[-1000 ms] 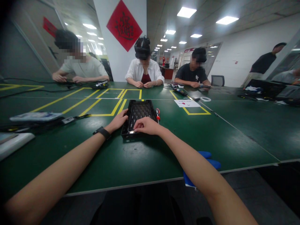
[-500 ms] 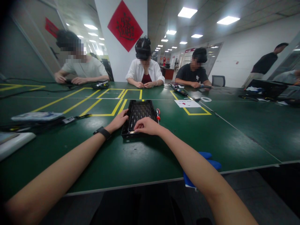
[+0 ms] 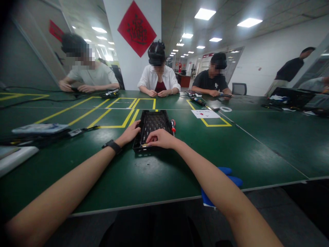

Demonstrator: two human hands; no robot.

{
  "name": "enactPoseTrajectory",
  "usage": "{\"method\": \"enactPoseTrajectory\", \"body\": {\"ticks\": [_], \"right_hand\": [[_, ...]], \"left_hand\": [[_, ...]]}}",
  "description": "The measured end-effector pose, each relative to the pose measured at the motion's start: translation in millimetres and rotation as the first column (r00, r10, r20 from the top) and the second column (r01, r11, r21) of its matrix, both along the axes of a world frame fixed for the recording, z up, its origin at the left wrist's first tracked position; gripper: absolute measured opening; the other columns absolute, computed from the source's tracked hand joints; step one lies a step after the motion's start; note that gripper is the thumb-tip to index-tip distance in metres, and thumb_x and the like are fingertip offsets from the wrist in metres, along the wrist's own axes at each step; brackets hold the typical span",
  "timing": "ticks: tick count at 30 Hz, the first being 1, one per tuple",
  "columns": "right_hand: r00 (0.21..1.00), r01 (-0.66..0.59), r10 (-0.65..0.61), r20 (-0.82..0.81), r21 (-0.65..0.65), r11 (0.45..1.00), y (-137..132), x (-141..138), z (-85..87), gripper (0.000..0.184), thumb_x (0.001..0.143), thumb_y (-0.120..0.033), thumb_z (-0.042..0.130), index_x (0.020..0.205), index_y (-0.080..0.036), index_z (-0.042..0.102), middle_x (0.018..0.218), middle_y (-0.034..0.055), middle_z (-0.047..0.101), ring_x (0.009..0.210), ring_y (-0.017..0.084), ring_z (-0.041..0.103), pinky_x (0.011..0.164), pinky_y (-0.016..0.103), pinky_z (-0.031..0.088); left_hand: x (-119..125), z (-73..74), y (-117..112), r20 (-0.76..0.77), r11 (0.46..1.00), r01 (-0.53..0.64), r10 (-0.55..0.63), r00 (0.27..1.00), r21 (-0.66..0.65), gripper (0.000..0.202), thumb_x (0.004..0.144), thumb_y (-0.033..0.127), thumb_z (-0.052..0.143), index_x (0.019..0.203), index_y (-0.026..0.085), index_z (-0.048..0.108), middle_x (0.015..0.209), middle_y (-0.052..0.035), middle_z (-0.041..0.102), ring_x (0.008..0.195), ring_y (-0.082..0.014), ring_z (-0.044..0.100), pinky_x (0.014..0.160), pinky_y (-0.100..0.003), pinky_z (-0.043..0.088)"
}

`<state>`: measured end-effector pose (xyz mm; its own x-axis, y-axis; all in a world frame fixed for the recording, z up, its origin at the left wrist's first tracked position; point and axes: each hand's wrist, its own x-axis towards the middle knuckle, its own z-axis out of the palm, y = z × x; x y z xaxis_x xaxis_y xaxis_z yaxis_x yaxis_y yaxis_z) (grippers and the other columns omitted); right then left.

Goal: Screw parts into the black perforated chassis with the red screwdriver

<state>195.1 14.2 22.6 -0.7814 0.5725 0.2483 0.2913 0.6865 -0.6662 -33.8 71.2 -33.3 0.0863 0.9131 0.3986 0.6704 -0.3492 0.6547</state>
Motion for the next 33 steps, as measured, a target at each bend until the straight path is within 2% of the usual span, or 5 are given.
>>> {"method": "enactPoseTrajectory", "body": {"ticks": [7, 11, 16, 22, 33], "right_hand": [[0.999, -0.026, 0.024, 0.025, 0.080, 0.996, -0.2, 1.0, 2.5, 0.023, 0.077, -0.031, 0.064, 0.089, -0.013, 0.071, 0.083, 0.0054, 0.070, 0.072, 0.012, 0.059, 0.068, 0.023, 0.043], [0.999, -0.030, 0.028, 0.029, 0.067, 0.997, -0.3, 0.0, 1.9, 0.020, 0.077, -0.028, 0.064, 0.088, -0.012, 0.071, 0.083, 0.0053, 0.070, 0.071, 0.012, 0.059, 0.067, 0.023, 0.043], [1.000, -0.026, 0.026, 0.016, -0.020, 0.999, -0.2, 0.3, 1.6, 0.022, 0.076, -0.029, 0.065, 0.089, -0.012, 0.070, 0.078, 0.0049, 0.069, 0.066, 0.011, 0.058, 0.064, 0.022, 0.044], [1.000, -0.018, 0.016, 0.020, 0.065, 0.998, -0.1, 0.8, 1.8, 0.023, 0.075, -0.030, 0.066, 0.087, -0.012, 0.071, 0.082, 0.0059, 0.069, 0.068, 0.011, 0.058, 0.064, 0.022, 0.043], [0.999, -0.026, 0.026, 0.034, 0.009, 1.000, 2.0, 0.4, -0.8, 0.025, 0.076, -0.032, 0.065, 0.089, -0.012, 0.071, 0.076, 0.0047, 0.068, 0.064, 0.010, 0.056, 0.060, 0.021, 0.041]], "left_hand": [[-0.7, -1.9, 2.1, 0.023, 1.000, 0.003, -0.003, 1.000, 0.008, 0.060, 0.075, 0.021, 0.042, 0.134, 0.012, 0.041, 0.138, -0.0103, 0.045, 0.128, -0.0234, 0.041, 0.110, -0.040, 0.028], [-1.4, -2.6, 3.0, 0.019, 1.000, 0.003, -0.003, 1.000, 0.005, 0.060, 0.075, 0.021, 0.042, 0.135, 0.011, 0.040, 0.138, -0.0112, 0.045, 0.128, -0.0236, 0.041, 0.110, -0.041, 0.028], [-1.9, -3.1, 4.1, 0.012, 1.000, 0.002, -0.002, 1.000, 0.006, 0.060, 0.075, 0.021, 0.042, 0.134, 0.009, 0.041, 0.137, -0.0125, 0.045, 0.127, -0.0248, 0.042, 0.109, -0.041, 0.030], [-0.7, -2.7, 4.0, 0.015, 1.000, 0.017, -0.017, 1.000, 0.022, 0.061, 0.074, 0.020, 0.041, 0.134, 0.010, 0.040, 0.137, -0.0115, 0.046, 0.128, -0.0242, 0.041, 0.110, -0.041, 0.028], [-0.2, -1.2, 1.7, 0.029, 1.000, 0.008, -0.008, 1.000, 0.008, 0.060, 0.074, 0.020, 0.042, 0.133, 0.012, 0.041, 0.137, -0.0101, 0.046, 0.128, -0.0238, 0.040, 0.111, -0.040, 0.027]]}}
